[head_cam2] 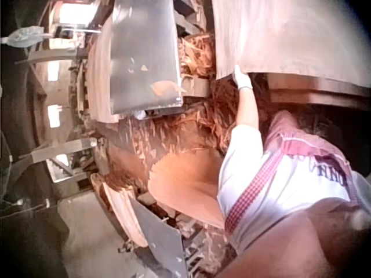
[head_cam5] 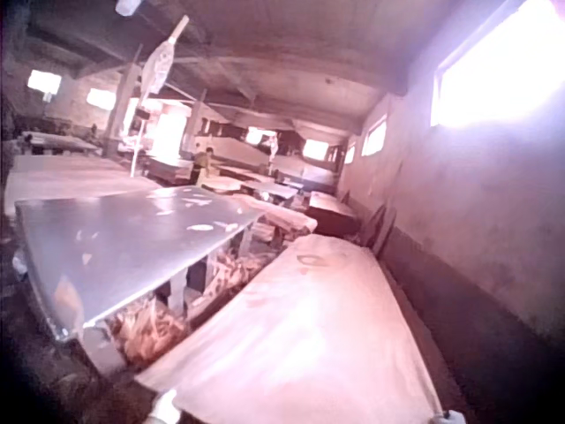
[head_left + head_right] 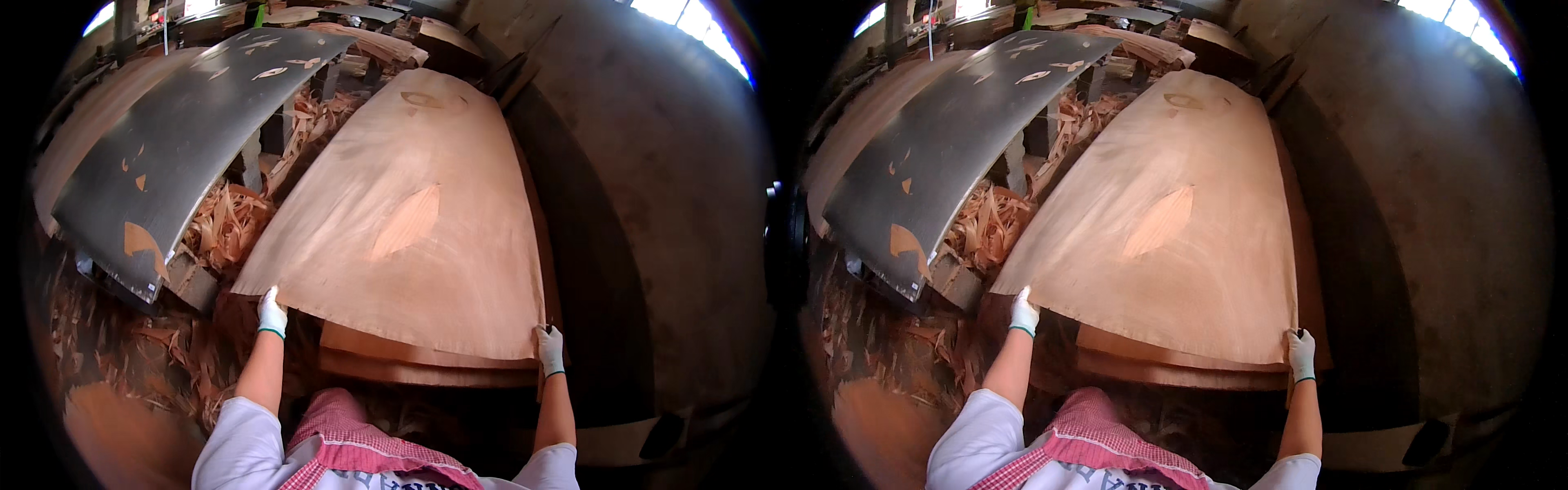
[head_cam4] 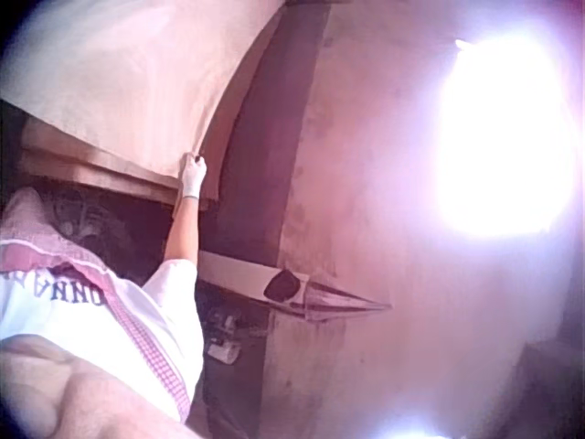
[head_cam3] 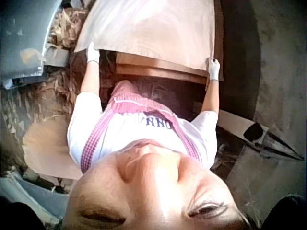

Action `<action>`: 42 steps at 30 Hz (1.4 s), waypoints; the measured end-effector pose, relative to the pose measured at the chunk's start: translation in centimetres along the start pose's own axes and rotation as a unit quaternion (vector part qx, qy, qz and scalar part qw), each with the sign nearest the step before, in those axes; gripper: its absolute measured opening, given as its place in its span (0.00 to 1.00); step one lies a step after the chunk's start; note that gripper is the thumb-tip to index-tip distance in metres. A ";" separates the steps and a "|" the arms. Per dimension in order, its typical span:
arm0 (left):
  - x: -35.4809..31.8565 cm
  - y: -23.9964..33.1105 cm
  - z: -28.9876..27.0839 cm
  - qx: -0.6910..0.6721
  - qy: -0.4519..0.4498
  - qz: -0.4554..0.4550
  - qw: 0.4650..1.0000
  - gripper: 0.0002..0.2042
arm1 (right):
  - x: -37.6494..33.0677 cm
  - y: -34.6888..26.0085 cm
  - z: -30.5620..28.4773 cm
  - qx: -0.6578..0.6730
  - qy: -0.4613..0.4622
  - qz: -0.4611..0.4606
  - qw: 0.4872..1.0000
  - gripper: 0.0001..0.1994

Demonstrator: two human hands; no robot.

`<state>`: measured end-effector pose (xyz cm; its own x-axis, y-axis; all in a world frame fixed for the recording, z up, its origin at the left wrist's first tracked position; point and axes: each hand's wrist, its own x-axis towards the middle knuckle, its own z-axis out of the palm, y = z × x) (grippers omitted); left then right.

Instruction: The person patches holes in large wood sheets by using a knife to trim wood fragments, applying glue to small wood patches, and pressing them onto the damaged areas. The person also moves sheets between stacks and uses a long wooden pole to adjust sheets in the background.

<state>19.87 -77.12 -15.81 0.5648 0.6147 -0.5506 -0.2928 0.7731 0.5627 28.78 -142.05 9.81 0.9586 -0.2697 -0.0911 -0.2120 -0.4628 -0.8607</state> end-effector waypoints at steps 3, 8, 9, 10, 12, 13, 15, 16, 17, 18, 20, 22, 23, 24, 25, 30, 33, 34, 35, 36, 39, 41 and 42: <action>-3.8 -4.1 2.4 -0.017 -0.016 -0.022 0.999 0.12 | 4.2 6.3 -6.7 -0.062 0.033 -0.062 0.996 0.10; -4.9 -7.8 3.5 0.071 0.039 0.037 0.996 0.12 | 11.9 9.7 -8.9 -0.128 0.021 -0.098 0.987 0.11; -5.6 -9.5 4.7 0.082 0.057 0.040 0.994 0.12 | 12.3 10.0 -9.4 -0.146 0.021 -0.089 0.985 0.11; -6.0 -11.2 5.6 0.070 0.041 0.044 0.996 0.13 | 13.6 10.5 -10.4 -0.164 0.027 -0.086 0.982 0.11; -7.6 -15.3 6.8 0.041 0.008 0.046 0.998 0.13 | 14.2 12.9 -13.2 -0.252 0.066 -0.097 0.961 0.11; -8.0 -17.0 6.8 0.044 0.012 0.028 0.999 0.16 | 15.0 14.2 -14.6 -0.266 0.079 -0.093 0.956 0.12; -6.2 -17.1 4.3 0.019 -0.015 0.054 0.998 0.17 | 15.6 14.6 -14.3 -0.238 0.040 -0.064 0.968 0.13; -5.1 -17.1 3.4 -0.016 -0.037 0.051 0.998 0.17 | 15.9 15.3 -14.7 -0.225 0.032 -0.046 0.973 0.13; -3.8 -17.0 2.4 -0.019 -0.044 0.069 0.996 0.18 | 16.7 15.5 -14.9 -0.243 0.032 -0.044 0.968 0.14; -3.3 -17.7 2.8 -0.019 0.004 0.034 0.999 0.18 | 17.2 15.8 -15.5 -0.265 0.036 -0.036 0.963 0.14; -1.6 -18.3 1.8 0.036 0.028 0.092 0.995 0.18 | 19.0 16.1 -15.1 -0.276 0.036 -0.046 0.959 0.14; -1.9 -21.5 3.1 0.116 0.034 0.107 0.987 0.18 | 20.2 18.0 -16.5 -0.292 0.048 -0.053 0.954 0.15; -2.5 -23.1 3.8 0.155 0.037 0.114 0.981 0.18 | 20.9 19.0 -17.4 -0.302 0.054 -0.049 0.951 0.16; -2.7 -24.4 3.8 0.151 0.041 0.089 0.984 0.17 | 21.8 19.8 -17.9 -0.306 0.055 -0.049 0.949 0.16; -3.0 -25.8 3.9 0.146 0.044 0.064 0.986 0.15 | 22.7 20.7 -18.4 -0.311 0.057 -0.048 0.947 0.17; -3.7 -31.5 -0.5 0.132 0.071 0.052 0.987 0.21 | 25.1 23.7 -19.4 -0.348 0.068 -0.052 0.933 0.17; -5.1 -36.7 1.0 0.137 0.138 0.051 0.979 0.21 | 25.3 27.3 -20.7 -0.358 0.082 -0.035 0.930 0.16; -5.1 -37.8 0.5 0.133 0.155 0.058 0.977 0.21 | 26.1 27.8 -20.4 -0.363 0.084 -0.029 0.928 0.17; -4.6 -38.4 0.3 0.125 0.126 0.072 0.981 0.20 | 27.3 28.2 -20.0 -0.368 0.085 -0.022 0.926 0.17; -4.6 -39.4 0.5 0.127 0.126 0.070 0.981 0.19 | 28.1 28.3 -19.3 -0.377 0.088 -0.012 0.922 0.18; -5.1 -41.5 2.4 0.131 0.129 0.073 0.980 0.18 | 29.0 28.3 -18.5 -0.400 0.065 0.013 0.914 0.21; -5.6 -42.2 3.0 0.140 0.146 0.049 0.978 0.18 | 29.2 29.7 -18.4 -0.404 0.063 0.021 0.912 0.21; -6.0 -42.4 3.1 0.144 0.156 0.037 0.977 0.18 | 28.9 30.1 -18.1 -0.406 0.068 0.023 0.911 0.20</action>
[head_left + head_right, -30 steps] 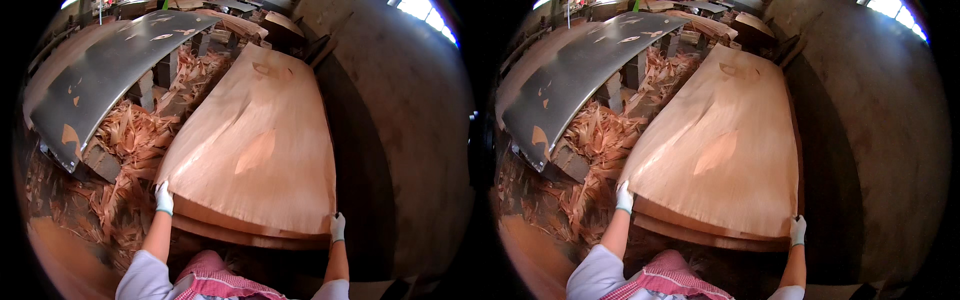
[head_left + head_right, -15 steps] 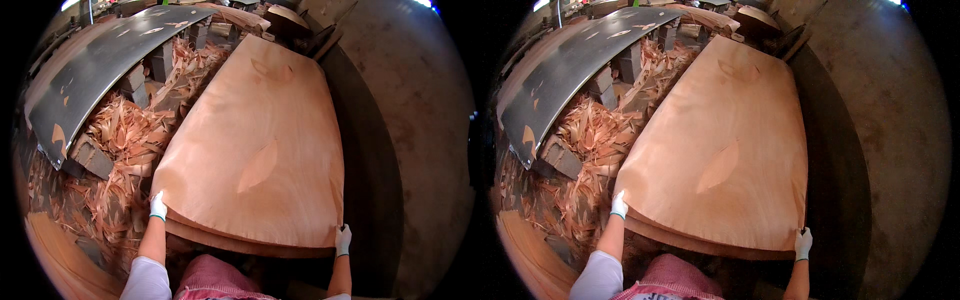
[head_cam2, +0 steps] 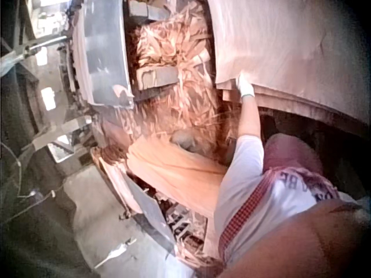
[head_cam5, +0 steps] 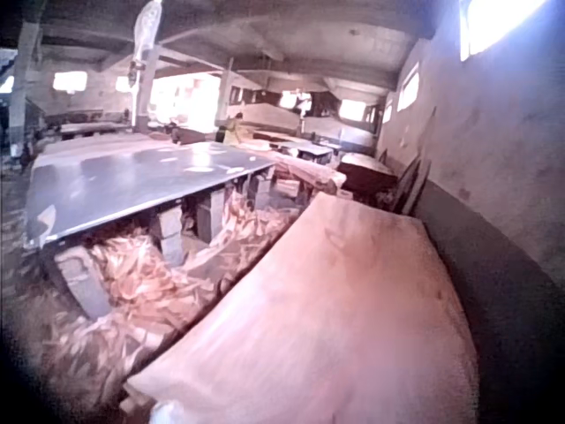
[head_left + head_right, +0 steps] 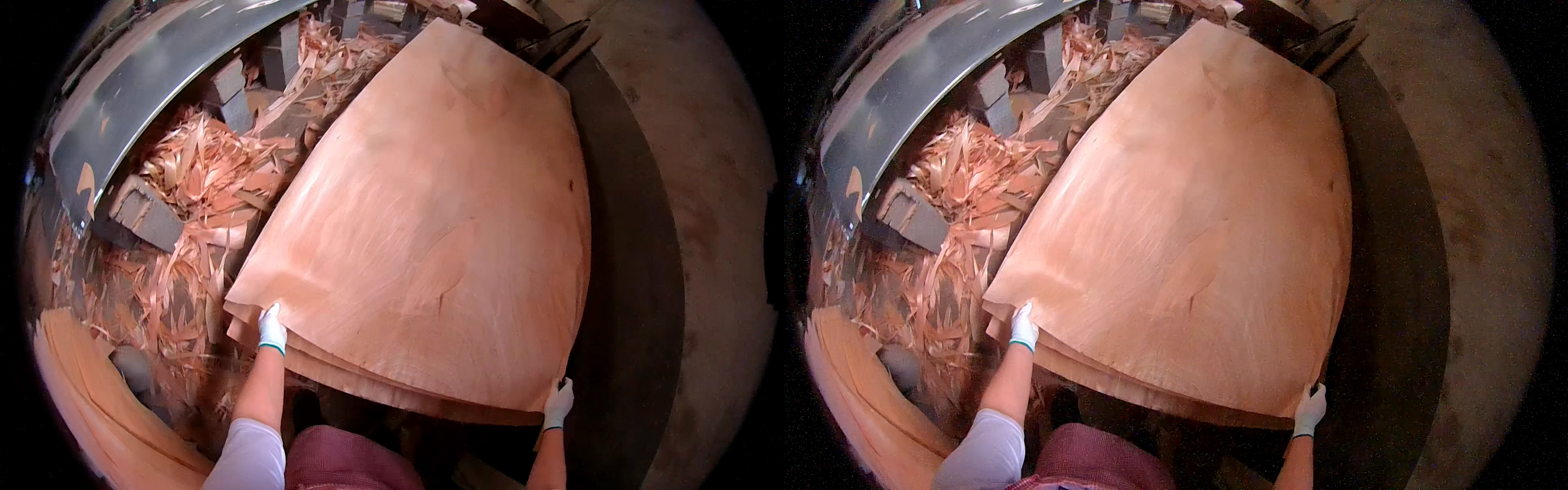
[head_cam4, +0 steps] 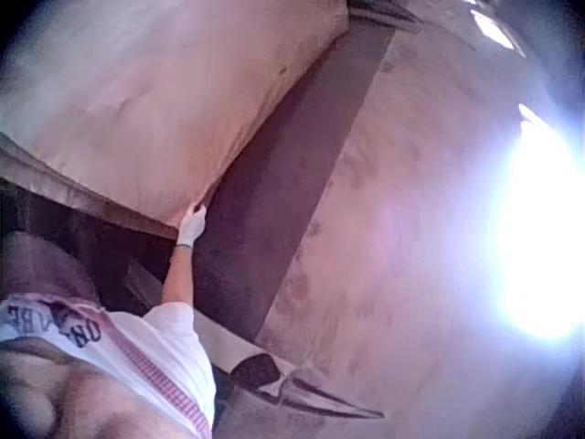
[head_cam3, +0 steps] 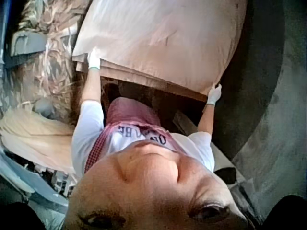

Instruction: The person patches holes in large wood sheets by using a knife to trim wood fragments, applying glue to small wood patches, and pressing them onto the damaged areas. The person also moves sheets between stacks and uses a long wooden pole to adjust sheets in the background.

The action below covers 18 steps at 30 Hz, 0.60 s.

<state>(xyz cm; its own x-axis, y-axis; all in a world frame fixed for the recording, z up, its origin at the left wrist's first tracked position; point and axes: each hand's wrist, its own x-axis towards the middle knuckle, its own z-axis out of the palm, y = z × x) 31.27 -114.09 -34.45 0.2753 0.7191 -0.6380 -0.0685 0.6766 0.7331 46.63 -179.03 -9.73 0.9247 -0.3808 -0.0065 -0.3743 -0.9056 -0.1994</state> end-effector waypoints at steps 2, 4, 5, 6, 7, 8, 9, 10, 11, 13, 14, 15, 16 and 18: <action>-1.0 -0.3 -0.6 0.007 -0.005 -0.030 1.000 0.22 | 0.0 0.4 0.7 -0.019 -0.013 0.004 1.000 0.20; -0.8 -1.1 -2.4 0.011 0.019 -0.059 0.998 0.23 | 0.3 0.4 1.4 -0.054 -0.051 0.000 0.997 0.21; -0.2 -1.6 -3.1 0.013 -0.053 -0.055 0.997 0.23 | 0.8 0.5 2.2 -0.061 -0.045 0.003 0.997 0.21; 0.0 -1.9 -4.8 0.014 -0.110 -0.053 0.992 0.23 | 1.2 0.3 3.2 -0.076 -0.050 -0.002 0.996 0.21; 0.6 -2.4 -6.8 0.009 -0.034 -0.083 0.996 0.21 | 1.2 -0.2 4.3 -0.095 -0.069 -0.016 0.993 0.22; -0.9 -1.9 -4.8 0.036 -0.014 -0.107 0.994 0.19 | 1.5 0.3 4.6 -0.102 -0.063 -0.006 0.993 0.23; -1.3 -1.8 -4.6 0.033 -0.002 -0.120 0.992 0.19 | 1.5 0.8 4.6 -0.104 -0.066 0.001 0.992 0.24; -1.7 -1.9 -3.6 0.037 -0.010 -0.114 0.993 0.19 | 1.5 0.9 4.8 -0.103 -0.063 0.013 0.993 0.25; -0.7 -2.5 -3.2 0.063 0.037 -0.114 0.991 0.19 | 1.6 1.2 5.3 -0.085 -0.066 0.013 0.994 0.27; 1.1 -4.5 -4.8 0.061 0.049 -0.111 0.991 0.13 | 1.3 1.4 6.6 -0.136 -0.086 0.021 0.987 0.30; 1.4 -5.6 -5.0 0.065 0.051 -0.108 0.991 0.12 | 1.9 3.3 6.9 -0.175 -0.103 0.018 0.979 0.30; 1.8 -5.6 -5.1 0.069 0.071 -0.108 0.989 0.11 | 2.6 3.4 7.6 -0.197 -0.104 0.020 0.975 0.29; 2.2 -6.4 -5.4 0.071 0.086 -0.112 0.987 0.11 | 3.2 4.1 8.1 -0.220 -0.099 0.024 0.970 0.29; 2.4 -7.5 -5.3 0.113 0.103 -0.117 0.981 0.11 | 4.0 5.6 9.1 -0.238 -0.082 0.008 0.968 0.28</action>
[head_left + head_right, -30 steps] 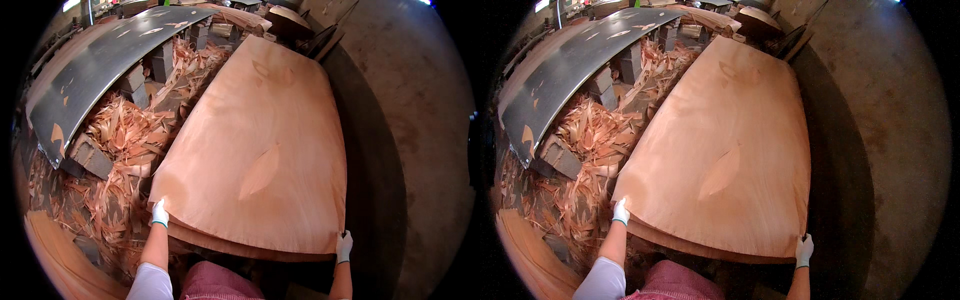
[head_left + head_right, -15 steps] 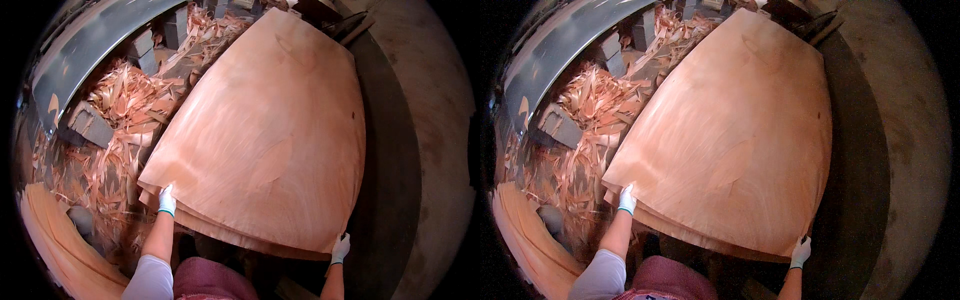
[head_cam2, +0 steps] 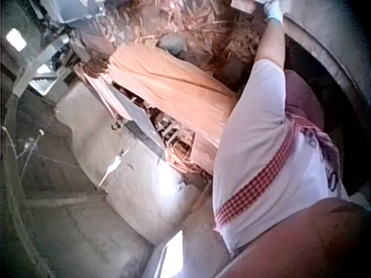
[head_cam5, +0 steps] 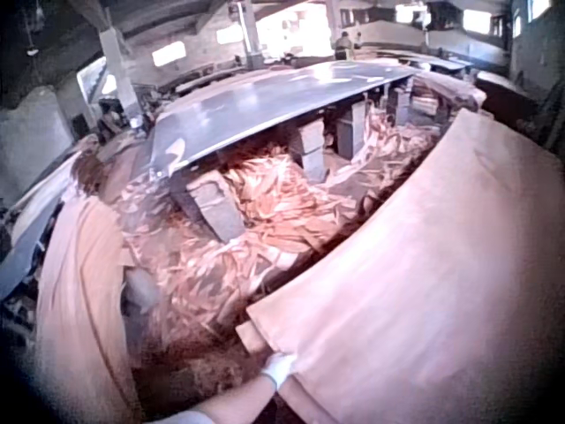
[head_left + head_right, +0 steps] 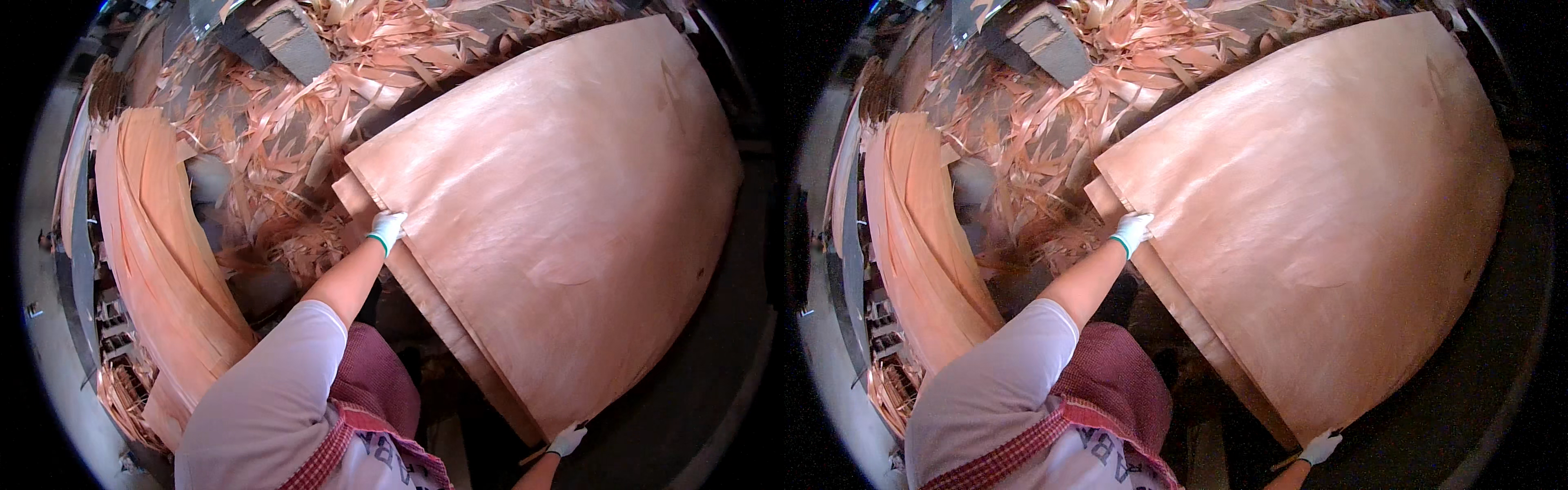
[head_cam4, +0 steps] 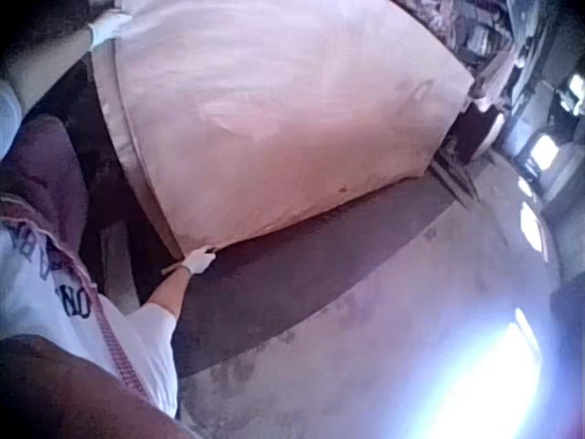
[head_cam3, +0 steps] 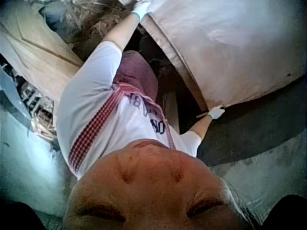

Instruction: The person patches holes in large wood sheets by using a knife to trim wood fragments, applying glue to small wood patches, and pressing them onto the damaged areas. The person also moves sheets between stacks and uses a long wooden pole to adjust sheets in the background.

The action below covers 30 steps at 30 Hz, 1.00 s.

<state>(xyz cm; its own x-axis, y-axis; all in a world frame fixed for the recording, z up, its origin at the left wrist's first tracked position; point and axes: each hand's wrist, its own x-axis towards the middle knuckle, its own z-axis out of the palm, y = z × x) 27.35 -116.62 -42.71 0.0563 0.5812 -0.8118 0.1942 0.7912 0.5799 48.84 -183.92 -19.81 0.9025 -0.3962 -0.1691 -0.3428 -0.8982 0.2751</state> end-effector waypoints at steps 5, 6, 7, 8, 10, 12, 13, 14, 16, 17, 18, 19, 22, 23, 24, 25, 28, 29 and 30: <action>2.5 -1.1 -1.6 0.073 0.074 0.177 0.979 0.09 | 0.9 0.2 2.2 -0.030 -0.073 -0.016 0.997 0.27; 2.7 -1.1 -1.2 0.043 0.088 0.171 0.980 0.09 | 0.7 -0.2 2.7 -0.033 -0.094 -0.031 0.995 0.27; 2.9 -1.0 -0.9 0.012 0.101 0.166 0.981 0.10 | 0.6 -0.4 2.8 -0.035 -0.115 -0.046 0.992 0.27; 3.1 -0.8 -0.5 -0.018 0.115 0.160 0.980 0.10 | 0.7 -0.7 3.1 0.005 -0.117 -0.045 0.992 0.27; 2.6 -0.2 -0.3 -0.045 0.126 0.130 0.982 0.10 | -2.0 -2.9 2.1 0.082 -0.124 -0.040 0.988 0.27; 0.9 0.7 1.2 -0.092 0.148 0.096 0.980 0.11 | 0.1 0.1 6.1 0.099 -0.142 -0.019 0.985 0.26; 0.6 0.7 -0.1 -0.098 0.160 0.109 0.976 0.10 | -0.9 -3.7 4.1 0.121 -0.178 -0.015 0.976 0.26; 0.4 0.8 -0.8 -0.106 0.130 0.097 0.981 0.10 | -1.7 -4.9 2.5 0.142 -0.206 -0.001 0.968 0.26; 0.7 1.3 -0.3 -0.108 0.041 0.064 0.991 0.10 | 0.3 -1.1 5.5 0.124 -0.194 0.023 0.973 0.25; 1.3 0.9 -2.7 -0.069 0.047 0.060 0.995 0.11 | 0.8 -3.7 5.1 0.115 -0.243 0.031 0.963 0.25; 2.0 0.9 -4.5 -0.038 0.030 0.063 0.997 0.11 | 0.3 -5.9 3.7 0.125 -0.275 0.044 0.952 0.25; 2.3 1.0 -1.8 -0.012 -0.020 0.068 0.997 0.13 | 2.7 1.3 8.0 0.214 -0.193 0.023 0.957 0.29; 0.7 1.3 -2.4 0.210 -0.040 0.078 0.974 0.19 | 2.4 2.3 10.0 0.214 -0.185 -0.012 0.959 0.32; 1.4 1.1 -4.8 0.238 -0.047 0.080 0.967 0.20 | 2.6 -0.1 9.0 0.100 -0.152 -0.033 0.983 0.30; 2.4 2.3 -5.5 0.306 -0.111 0.084 0.942 0.22 | 4.2 0.3 10.3 0.085 -0.162 -0.006 0.983 0.28; 2.9 2.6 -6.7 0.270 -0.109 0.058 0.955 0.22 | 3.6 -2.9 9.2 0.088 -0.181 0.025 0.979 0.27; 3.7 1.9 -4.5 0.162 -0.092 0.023 0.982 0.27 | 4.3 -2.2 12.2 0.060 -0.188 0.062 0.978 0.27; 4.5 1.5 -4.5 0.171 -0.081 0.030 0.981 0.26 | 4.8 -1.8 13.1 0.053 -0.179 0.058 0.981 0.26; 5.3 1.2 -4.5 0.181 -0.070 0.037 0.980 0.24 | 5.0 -1.0 14.4 0.045 -0.171 0.054 0.983 0.26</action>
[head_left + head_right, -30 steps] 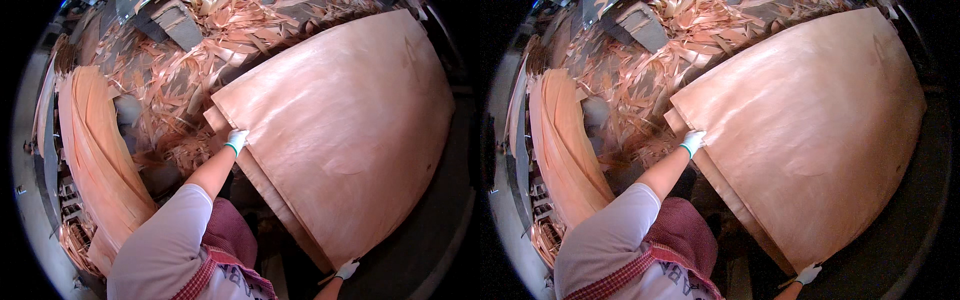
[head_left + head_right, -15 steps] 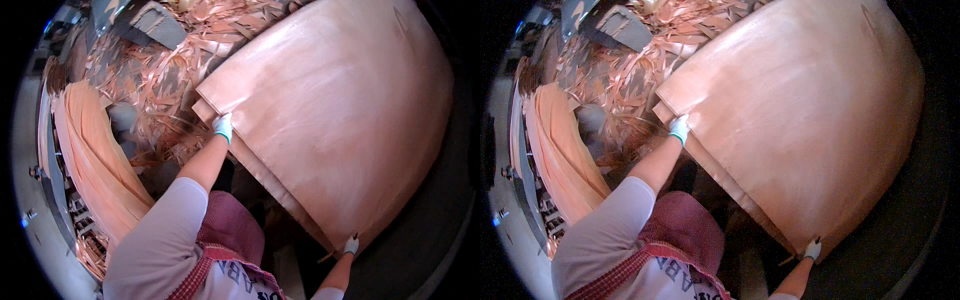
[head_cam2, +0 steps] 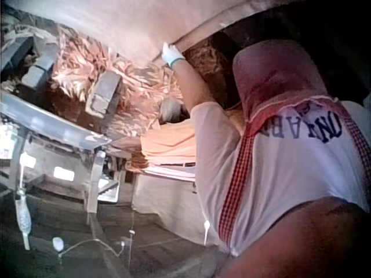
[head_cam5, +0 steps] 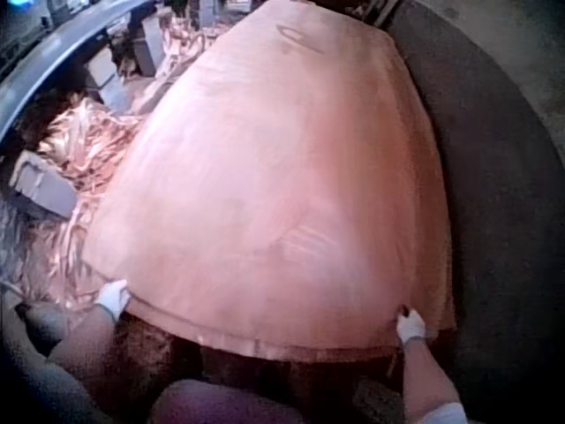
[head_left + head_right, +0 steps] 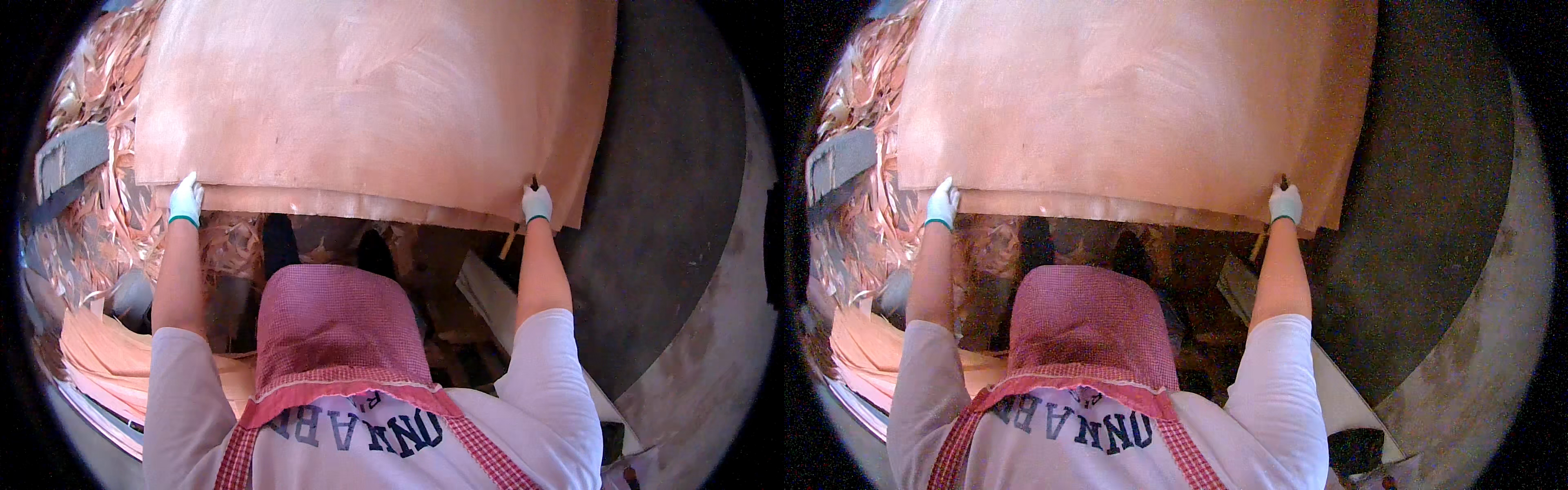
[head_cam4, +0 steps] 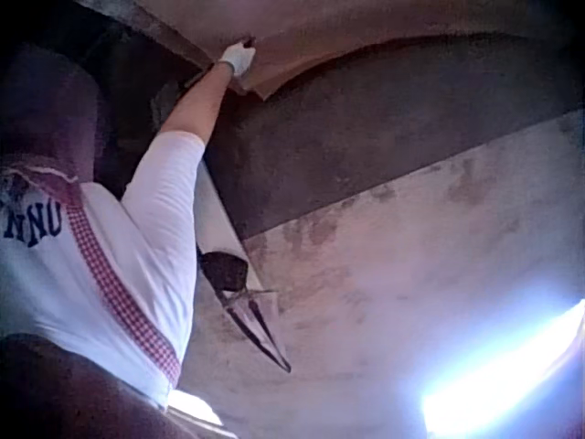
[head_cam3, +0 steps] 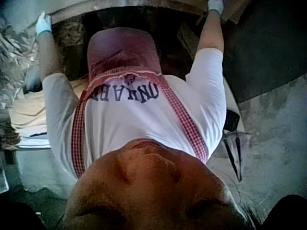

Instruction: The person patches holes in large wood sheets by using a knife to trim wood fragments, applying glue to small wood patches, and pressing them onto the damaged areas. The person also moves sheets between stacks and uses a long wooden pole to adjust sheets in the background.

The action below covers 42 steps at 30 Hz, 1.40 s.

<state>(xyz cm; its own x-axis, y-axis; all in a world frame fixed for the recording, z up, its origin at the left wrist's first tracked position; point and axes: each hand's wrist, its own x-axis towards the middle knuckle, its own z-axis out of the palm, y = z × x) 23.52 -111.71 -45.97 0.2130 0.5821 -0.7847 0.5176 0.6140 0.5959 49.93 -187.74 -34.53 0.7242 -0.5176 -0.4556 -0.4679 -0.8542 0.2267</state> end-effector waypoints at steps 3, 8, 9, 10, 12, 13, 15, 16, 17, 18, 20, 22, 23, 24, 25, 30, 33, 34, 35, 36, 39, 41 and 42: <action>1.5 -0.5 -0.6 0.026 0.038 -0.005 0.999 0.20 | 0.7 0.6 0.3 0.010 0.003 -0.017 1.000 0.25; 1.3 -1.3 1.8 0.013 0.045 -0.010 0.999 0.13 | 0.6 1.2 1.5 0.028 0.058 -0.014 0.998 0.24; 1.0 -1.2 1.0 0.016 0.057 -0.006 0.998 0.13 | -0.1 0.2 1.5 0.075 0.093 -0.014 0.993 0.21; 0.9 -1.0 1.0 0.021 0.061 -0.004 0.998 0.12 | -0.2 0.2 1.5 0.082 0.097 -0.021 0.992 0.20; 0.5 -1.0 1.2 0.029 0.055 0.014 0.998 0.12 | -0.2 0.2 1.5 0.095 0.105 -0.035 0.989 0.19; 0.5 -1.0 1.3 0.034 0.051 0.023 0.998 0.11 | -0.1 0.2 1.4 0.098 0.105 -0.033 0.989 0.19; 0.6 -0.5 1.0 0.055 0.032 0.032 0.997 0.11 | 0.1 0.0 1.1 0.105 0.104 -0.033 0.988 0.20; 0.7 -0.4 0.7 0.065 0.024 0.037 0.997 0.11 | 0.2 -0.3 1.0 0.118 0.117 -0.045 0.985 0.20; 0.8 -0.3 0.1 0.072 0.038 0.032 0.996 0.10 | 0.3 -0.6 0.8 0.130 0.131 -0.057 0.981 0.20; 0.5 -0.6 1.5 0.068 0.038 0.038 0.996 0.10 | 0.4 -0.2 0.9 0.138 0.149 -0.060 0.977 0.20; 0.2 -0.7 3.5 0.063 0.039 0.055 0.996 0.09 | 1.4 1.1 1.0 0.150 0.138 -0.058 0.977 0.20; 0.9 -0.7 2.2 0.058 0.057 0.050 0.995 0.09 | 1.7 1.4 1.5 0.151 0.127 -0.068 0.978 0.21; 1.3 -0.8 1.3 0.055 0.067 0.048 0.995 0.09 | 1.6 1.5 1.9 0.142 0.126 -0.073 0.979 0.21; 1.5 -0.8 0.9 0.050 0.074 0.039 0.995 0.09 | 1.4 1.5 1.9 0.131 0.127 -0.077 0.980 0.21; 1.8 -0.9 0.5 0.045 0.080 0.031 0.995 0.09 | 1.1 1.4 2.0 0.139 0.121 -0.075 0.980 0.21; 2.1 -1.4 0.7 -0.003 0.080 0.020 0.997 0.09 | 0.9 1.6 1.9 0.126 0.094 -0.073 0.985 0.22; 1.2 -1.3 2.5 -0.001 0.089 0.024 0.996 0.10 | 1.7 2.2 1.6 0.119 0.056 -0.053 0.990 0.23; 0.2 -1.5 4.6 -0.005 0.093 0.017 0.995 0.10 | 1.7 3.0 1.6 0.142 0.068 -0.045 0.987 0.23; -0.8 -1.0 5.8 -0.010 0.100 0.016 0.995 0.11 | 1.5 3.7 1.7 0.169 0.079 -0.041 0.982 0.23; -1.3 -0.7 3.9 0.032 0.099 0.041 0.994 0.12 | 1.2 2.9 1.5 0.205 0.082 -0.054 0.974 0.24; -5.5 -1.1 1.0 0.198 0.164 0.290 0.922 0.20 | -3.5 1.4 1.4 0.304 0.160 -0.075 0.936 0.32; -12.6 -2.4 6.1 0.413 0.272 0.434 0.753 0.26 | -8.0 4.7 1.8 0.389 0.140 -0.056 0.909 0.38; -17.1 -2.6 9.3 0.460 0.174 0.433 0.755 0.24 | -9.3 7.0 2.5 0.334 0.096 -0.026 0.937 0.37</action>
<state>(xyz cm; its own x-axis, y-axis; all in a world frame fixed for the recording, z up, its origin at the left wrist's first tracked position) 26.25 -128.23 -35.71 0.6543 0.7560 0.0198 0.6997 -0.6151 0.3635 38.64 -188.78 -30.83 0.8024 -0.5304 -0.2735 -0.5961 -0.6903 -0.4101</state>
